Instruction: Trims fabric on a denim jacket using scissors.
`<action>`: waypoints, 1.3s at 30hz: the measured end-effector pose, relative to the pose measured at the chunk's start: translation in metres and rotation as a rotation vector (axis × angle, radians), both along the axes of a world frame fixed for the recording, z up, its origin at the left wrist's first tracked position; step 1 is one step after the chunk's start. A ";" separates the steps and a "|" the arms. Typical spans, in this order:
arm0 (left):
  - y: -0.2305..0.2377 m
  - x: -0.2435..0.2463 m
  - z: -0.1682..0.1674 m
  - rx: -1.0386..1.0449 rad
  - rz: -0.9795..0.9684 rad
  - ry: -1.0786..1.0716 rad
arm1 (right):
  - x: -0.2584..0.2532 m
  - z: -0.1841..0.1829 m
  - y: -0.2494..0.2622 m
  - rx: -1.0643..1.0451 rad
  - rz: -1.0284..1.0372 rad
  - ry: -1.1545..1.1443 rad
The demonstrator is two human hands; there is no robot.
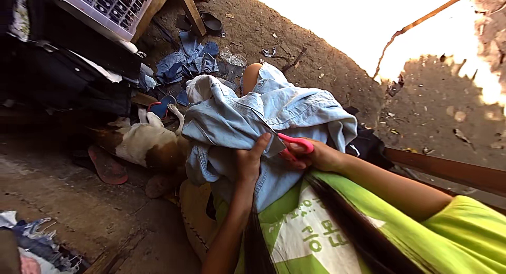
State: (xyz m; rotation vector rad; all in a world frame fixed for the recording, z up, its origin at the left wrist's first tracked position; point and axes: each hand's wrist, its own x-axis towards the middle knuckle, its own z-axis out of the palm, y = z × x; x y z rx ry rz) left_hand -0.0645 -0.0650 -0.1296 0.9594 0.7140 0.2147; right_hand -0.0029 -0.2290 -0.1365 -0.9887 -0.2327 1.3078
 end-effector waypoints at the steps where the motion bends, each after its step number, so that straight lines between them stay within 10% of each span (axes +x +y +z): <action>1: 0.000 -0.001 0.000 -0.003 -0.001 -0.002 | -0.002 -0.001 -0.002 0.022 -0.016 0.000; 24: 0.022 0.034 0.013 0.147 0.210 0.264 | 0.011 -0.012 -0.001 -0.133 0.023 -0.055; 31: 0.024 0.079 0.024 -0.264 0.247 0.439 | 0.022 -0.019 -0.010 -0.025 -0.124 0.036; 39: -0.006 0.093 0.022 -0.241 0.087 0.346 | 0.027 -0.020 -0.016 -0.064 -0.241 0.139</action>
